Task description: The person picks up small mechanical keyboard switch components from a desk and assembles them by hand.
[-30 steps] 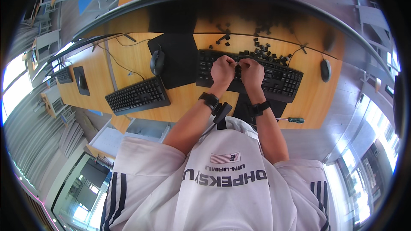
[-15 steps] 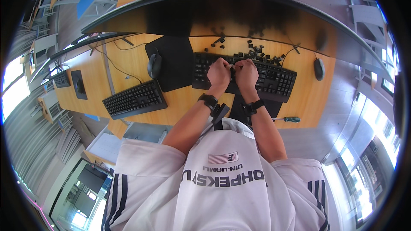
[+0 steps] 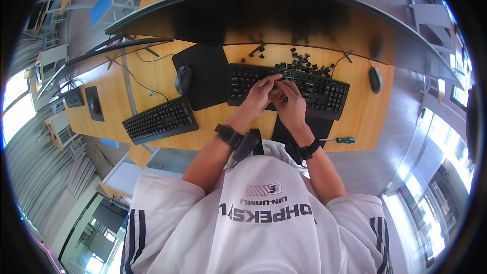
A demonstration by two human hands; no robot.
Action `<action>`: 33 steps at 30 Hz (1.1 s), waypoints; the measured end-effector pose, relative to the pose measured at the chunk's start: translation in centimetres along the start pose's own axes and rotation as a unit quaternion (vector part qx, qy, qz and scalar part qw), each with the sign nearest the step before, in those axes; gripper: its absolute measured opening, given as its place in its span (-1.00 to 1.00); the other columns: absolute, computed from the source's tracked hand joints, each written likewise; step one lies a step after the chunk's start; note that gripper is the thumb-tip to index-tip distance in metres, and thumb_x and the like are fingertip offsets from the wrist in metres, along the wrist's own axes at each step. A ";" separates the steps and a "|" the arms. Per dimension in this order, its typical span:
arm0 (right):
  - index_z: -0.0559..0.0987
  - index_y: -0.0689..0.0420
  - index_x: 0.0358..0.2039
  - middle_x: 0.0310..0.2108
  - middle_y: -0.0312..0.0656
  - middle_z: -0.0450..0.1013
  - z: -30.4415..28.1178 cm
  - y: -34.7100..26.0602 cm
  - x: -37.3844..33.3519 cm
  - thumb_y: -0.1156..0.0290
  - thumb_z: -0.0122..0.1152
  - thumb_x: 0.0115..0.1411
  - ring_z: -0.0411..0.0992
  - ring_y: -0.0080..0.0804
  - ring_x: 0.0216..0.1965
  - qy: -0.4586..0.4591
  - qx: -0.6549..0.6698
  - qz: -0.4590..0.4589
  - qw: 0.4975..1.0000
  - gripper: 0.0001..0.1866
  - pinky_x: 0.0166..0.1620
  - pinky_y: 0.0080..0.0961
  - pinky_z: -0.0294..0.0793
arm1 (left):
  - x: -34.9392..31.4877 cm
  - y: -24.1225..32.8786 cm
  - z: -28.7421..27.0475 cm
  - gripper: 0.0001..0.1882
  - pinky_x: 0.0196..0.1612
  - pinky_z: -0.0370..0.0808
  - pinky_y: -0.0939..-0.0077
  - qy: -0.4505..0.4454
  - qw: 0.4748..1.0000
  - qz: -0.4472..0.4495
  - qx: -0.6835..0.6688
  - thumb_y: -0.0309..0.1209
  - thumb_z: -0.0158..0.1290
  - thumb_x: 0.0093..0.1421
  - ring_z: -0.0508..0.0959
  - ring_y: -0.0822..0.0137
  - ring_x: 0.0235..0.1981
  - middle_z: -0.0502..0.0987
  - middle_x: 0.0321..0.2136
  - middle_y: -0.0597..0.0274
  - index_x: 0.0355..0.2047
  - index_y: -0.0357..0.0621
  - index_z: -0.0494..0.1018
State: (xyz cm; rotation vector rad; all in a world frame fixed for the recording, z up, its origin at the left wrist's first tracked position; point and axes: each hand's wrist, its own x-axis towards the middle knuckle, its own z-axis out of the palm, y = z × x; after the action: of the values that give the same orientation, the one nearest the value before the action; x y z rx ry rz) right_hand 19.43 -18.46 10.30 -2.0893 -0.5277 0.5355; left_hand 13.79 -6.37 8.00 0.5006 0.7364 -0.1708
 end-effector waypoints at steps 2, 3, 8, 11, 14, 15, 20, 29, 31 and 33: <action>0.63 0.16 -0.19 -0.27 -0.25 0.52 0.2 1.0 -0.4 0.60 0.33 0.02 0.53 -0.43 -0.42 0.044 0.006 -0.030 0.999 -0.72 -0.38 -0.58 0.52 | -0.2 0.0 -0.5 -0.59 0.06 0.45 0.33 -0.028 1.000 -0.008 0.007 -0.30 -0.20 0.44 0.53 0.25 -0.07 0.48 -0.06 0.11 0.20 -0.23 0.31; 0.63 0.16 -0.19 -0.27 -0.25 0.52 0.0 1.0 -0.4 0.60 0.33 0.02 0.53 -0.43 -0.42 0.045 0.007 -0.030 0.999 -0.72 -0.38 -0.58 0.52 | -0.3 0.1 -0.6 -0.57 0.07 0.45 0.31 -0.054 0.998 -0.018 0.011 -0.28 -0.19 0.44 0.54 0.24 -0.08 0.46 -0.04 0.10 0.21 -0.24 0.30; 0.62 0.15 -0.30 -0.36 -0.27 0.51 -0.9 0.3 -0.4 0.53 0.40 -0.01 0.51 -0.48 -0.50 0.057 -0.031 -0.016 0.998 -0.78 -0.41 -0.59 0.51 | -0.5 -0.1 -0.7 -0.63 -0.04 0.50 0.42 -0.009 0.997 0.002 0.080 -0.30 -0.11 0.40 0.54 0.32 -0.12 0.48 -0.08 0.11 0.11 -0.26 0.37; 0.61 0.14 -0.35 -0.39 -0.27 0.50 -1.3 0.8 0.0 0.52 0.44 -0.05 0.50 -0.48 -0.54 0.050 -0.038 -0.007 0.998 -0.78 -0.43 -0.59 0.50 | -0.2 -0.1 -0.7 -0.69 -0.16 0.52 0.54 0.042 0.970 0.034 0.236 -0.30 -0.04 0.37 0.56 0.42 -0.20 0.53 -0.20 0.16 -0.03 -0.27 0.44; 0.62 0.15 -0.33 -0.40 -0.28 0.50 -1.5 1.4 0.1 0.51 0.45 -0.05 0.49 -0.50 -0.55 0.012 -0.045 0.015 0.999 -0.76 -0.44 -0.62 0.48 | 0.0 -0.2 -1.0 -0.73 -0.24 0.51 0.62 0.058 0.947 0.042 0.313 -0.30 0.02 0.34 0.57 0.49 -0.31 0.56 -0.34 0.24 -0.15 -0.29 0.50; 0.62 0.15 -0.33 -0.40 -0.28 0.50 -1.4 1.6 0.1 0.51 0.45 -0.05 0.49 -0.50 -0.55 0.012 -0.044 0.015 0.999 -0.76 -0.44 -0.62 0.48 | 0.2 -0.3 -1.2 -0.74 -0.26 0.51 0.64 0.063 0.942 0.053 0.326 -0.30 0.05 0.32 0.57 0.51 -0.38 0.57 -0.41 0.28 -0.19 -0.29 0.51; 0.65 0.18 -0.23 -0.34 -0.25 0.50 -0.8 4.4 -0.2 0.64 0.35 0.05 0.51 -0.55 -0.40 -0.023 0.131 0.046 0.990 -0.76 -0.35 -0.65 0.49 | 0.5 -0.2 -1.2 -0.75 -0.32 0.50 0.65 0.066 0.932 0.046 0.352 -0.32 0.07 0.31 0.57 0.50 -0.44 0.59 -0.46 0.28 -0.20 -0.31 0.51; 0.63 0.27 -0.20 -0.28 -0.28 0.50 -0.6 6.5 0.2 0.65 0.29 0.13 0.50 -0.58 -0.33 -0.069 0.217 0.117 0.967 -0.80 -0.30 -0.67 0.47 | 0.6 -0.8 -1.3 -0.74 -0.17 0.61 0.51 0.077 0.973 -0.011 0.217 -0.36 0.05 0.32 0.64 0.32 -0.28 0.59 -0.30 0.15 -0.12 -0.32 0.45; 0.63 0.24 -0.19 -0.29 -0.25 0.51 -0.4 6.4 0.3 0.62 0.27 0.14 0.51 -0.54 -0.36 -0.051 0.194 0.106 0.974 -0.80 -0.32 -0.62 0.46 | 0.9 -1.4 -1.2 -0.73 -0.14 0.62 0.47 0.087 0.978 -0.019 0.188 -0.36 0.04 0.32 0.65 0.28 -0.25 0.58 -0.27 0.13 -0.10 -0.32 0.43; 0.64 0.20 -0.17 -0.31 -0.22 0.51 -0.2 6.2 0.4 0.58 0.26 0.16 0.51 -0.50 -0.38 -0.034 0.171 0.095 0.980 -0.80 -0.34 -0.57 0.46 | 1.2 -1.9 -1.3 -0.74 -0.15 0.61 0.48 0.114 0.978 0.002 0.177 -0.34 0.01 0.34 0.66 0.25 -0.25 0.59 -0.27 0.10 -0.12 -0.32 0.43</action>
State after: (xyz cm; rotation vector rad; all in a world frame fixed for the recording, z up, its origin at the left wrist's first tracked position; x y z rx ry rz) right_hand 20.89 -21.57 5.12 -1.8037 -0.2518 0.7537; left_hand 13.29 -7.35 5.71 0.8712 0.9354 -0.2442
